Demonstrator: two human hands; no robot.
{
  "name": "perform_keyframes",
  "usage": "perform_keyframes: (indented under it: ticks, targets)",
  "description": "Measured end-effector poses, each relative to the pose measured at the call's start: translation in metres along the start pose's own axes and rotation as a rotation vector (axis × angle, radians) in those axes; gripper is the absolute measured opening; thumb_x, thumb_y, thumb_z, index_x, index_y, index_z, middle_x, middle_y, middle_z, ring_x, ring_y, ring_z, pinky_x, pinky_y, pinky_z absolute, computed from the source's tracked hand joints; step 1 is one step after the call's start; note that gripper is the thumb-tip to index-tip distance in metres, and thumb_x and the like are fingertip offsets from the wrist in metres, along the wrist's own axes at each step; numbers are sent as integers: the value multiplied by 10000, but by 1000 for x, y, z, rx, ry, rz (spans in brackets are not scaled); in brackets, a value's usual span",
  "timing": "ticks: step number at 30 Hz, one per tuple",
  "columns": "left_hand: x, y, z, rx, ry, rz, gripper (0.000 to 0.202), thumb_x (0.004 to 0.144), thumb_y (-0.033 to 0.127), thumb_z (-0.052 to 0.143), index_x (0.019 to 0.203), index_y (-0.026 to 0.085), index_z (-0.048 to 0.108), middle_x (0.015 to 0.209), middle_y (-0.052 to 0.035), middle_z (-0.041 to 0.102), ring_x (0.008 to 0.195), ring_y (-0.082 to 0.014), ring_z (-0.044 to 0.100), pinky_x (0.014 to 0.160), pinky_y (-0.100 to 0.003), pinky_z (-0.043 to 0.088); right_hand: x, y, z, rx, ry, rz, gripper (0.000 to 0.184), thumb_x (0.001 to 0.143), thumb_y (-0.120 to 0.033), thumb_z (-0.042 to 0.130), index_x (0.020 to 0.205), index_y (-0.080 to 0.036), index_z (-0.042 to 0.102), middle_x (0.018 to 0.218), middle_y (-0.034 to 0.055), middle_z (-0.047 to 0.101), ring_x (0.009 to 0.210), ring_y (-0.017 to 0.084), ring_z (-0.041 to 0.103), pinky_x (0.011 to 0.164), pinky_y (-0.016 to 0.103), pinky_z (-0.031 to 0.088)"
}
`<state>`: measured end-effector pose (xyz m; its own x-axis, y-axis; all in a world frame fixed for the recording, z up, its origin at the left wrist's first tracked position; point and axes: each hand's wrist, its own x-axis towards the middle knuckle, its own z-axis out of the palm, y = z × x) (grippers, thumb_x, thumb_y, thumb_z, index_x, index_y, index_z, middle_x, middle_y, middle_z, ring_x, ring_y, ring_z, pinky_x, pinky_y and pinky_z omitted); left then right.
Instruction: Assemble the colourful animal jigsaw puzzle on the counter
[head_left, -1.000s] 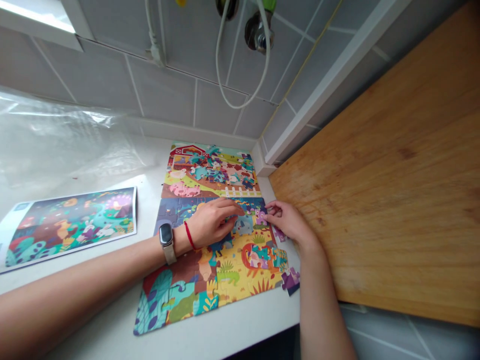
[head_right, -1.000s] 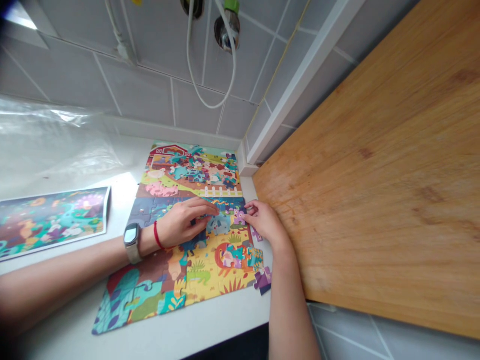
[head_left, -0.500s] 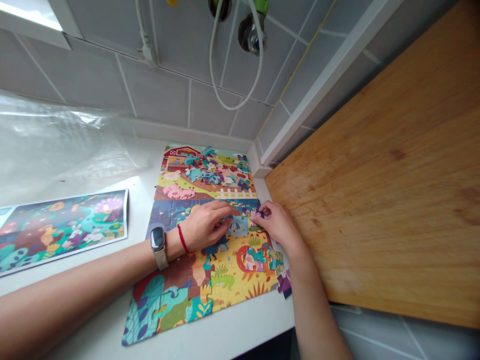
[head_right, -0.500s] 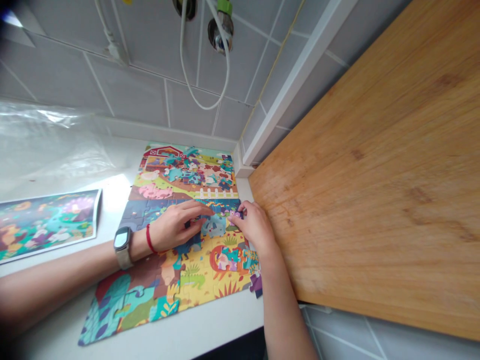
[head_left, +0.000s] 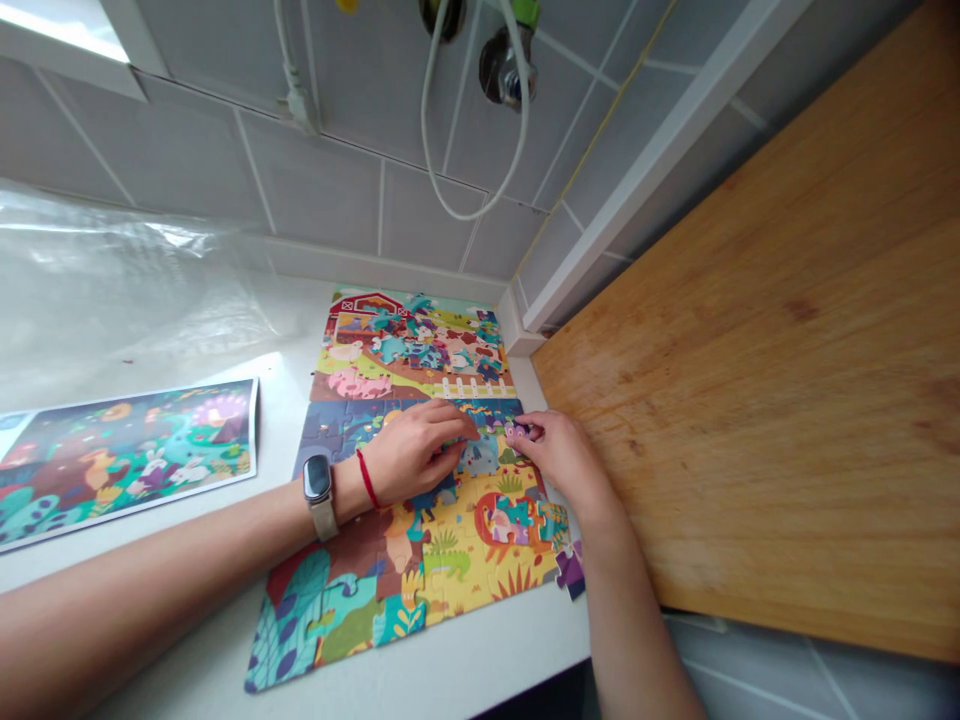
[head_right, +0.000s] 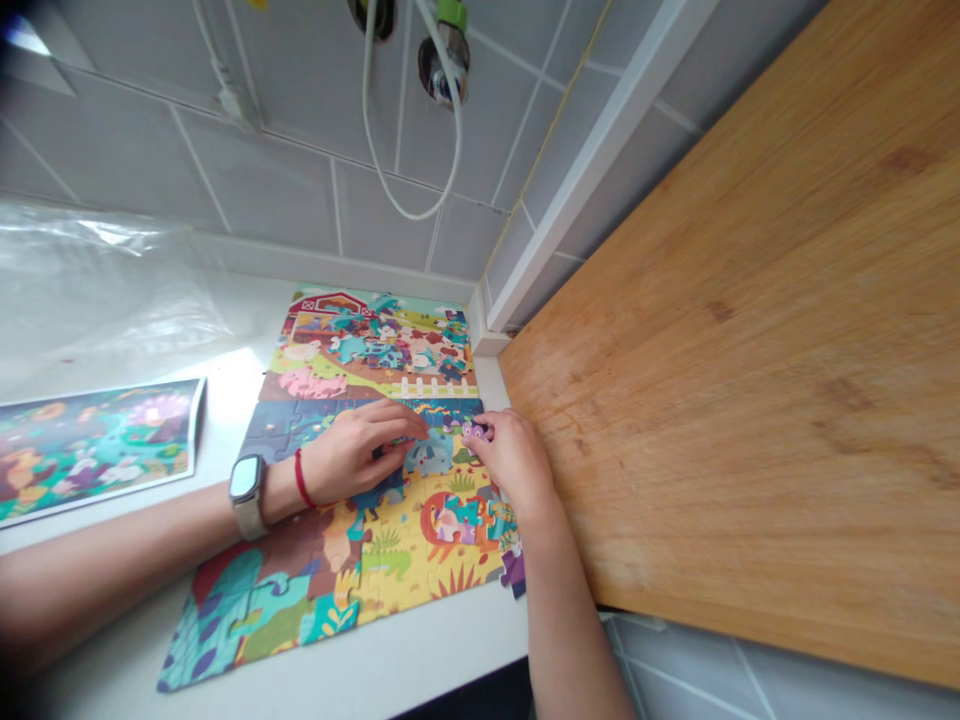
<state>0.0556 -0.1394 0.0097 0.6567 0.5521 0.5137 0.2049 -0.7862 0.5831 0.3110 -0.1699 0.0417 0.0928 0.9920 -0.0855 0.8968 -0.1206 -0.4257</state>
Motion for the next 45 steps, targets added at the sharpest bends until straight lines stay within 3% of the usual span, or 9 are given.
perform_keyframes:
  ticks: [4,10,22,30,36,38,41,43,45]
  targets:
    - [0,-1,0,-2,-8,-6,242,982,147,494,1106,187,697,1133,-78,762,1057,-233,680,918,-386,573,-2,-5,-3,-5,-21,18,225,837,-289,799,1034,-190,846,827,59,771,724,206,695,667,298,472]
    - [0,-1,0,-1,-15,-9,231,977,146,507,1096,189,700,1129,-75,763,1049,-233,685,913,-382,573,-3,-7,-4,-100,36,-22,210,844,-307,812,1022,-204,851,975,98,764,838,233,722,777,320,509]
    - [-1,-1,2,8,-22,-22,238,970,145,514,1097,196,709,1131,-80,765,1051,-230,702,920,-377,580,-3,-11,-1,-133,41,1,202,876,-330,795,1017,-198,855,986,113,789,909,262,747,786,322,509]
    - [-2,-2,2,17,-27,-25,244,968,147,513,1099,195,713,1139,-84,765,1043,-230,711,924,-379,582,-8,-21,-7,-181,-2,3,182,931,-334,743,1011,-216,856,1022,104,773,933,237,741,787,291,498]
    - [-1,-1,1,24,-27,-25,251,976,158,503,1098,189,720,1131,-88,765,1030,-225,714,917,-375,585,-8,-18,-11,-182,-84,-71,211,977,-315,669,943,-222,855,977,92,743,827,200,708,755,286,494]
    - [-1,-1,1,26,-26,-25,251,974,159,505,1096,190,722,1133,-91,766,1027,-222,717,918,-370,587,-5,-11,-11,-115,-25,-98,205,947,-255,677,1060,-196,838,986,92,746,837,204,704,780,291,512]
    - [-1,0,1,26,-27,-25,249,977,165,504,1091,191,723,1136,-91,768,1021,-222,719,918,-371,588,2,1,-13,-1,201,-115,322,949,-174,586,1203,-162,784,1068,113,760,892,217,706,858,320,538]
    - [-1,0,0,27,-32,-21,244,979,167,504,1086,196,722,1127,-88,769,1016,-222,719,916,-372,586,5,6,-15,35,325,-120,334,967,-178,523,1176,-162,782,1110,127,763,934,233,707,888,344,544]
    - [-1,-1,0,29,-35,-16,238,981,169,507,1080,199,721,1116,-85,769,1013,-220,717,912,-368,581,7,8,-15,52,337,-125,320,966,-189,511,1119,-167,790,1100,129,766,948,239,709,901,351,546]
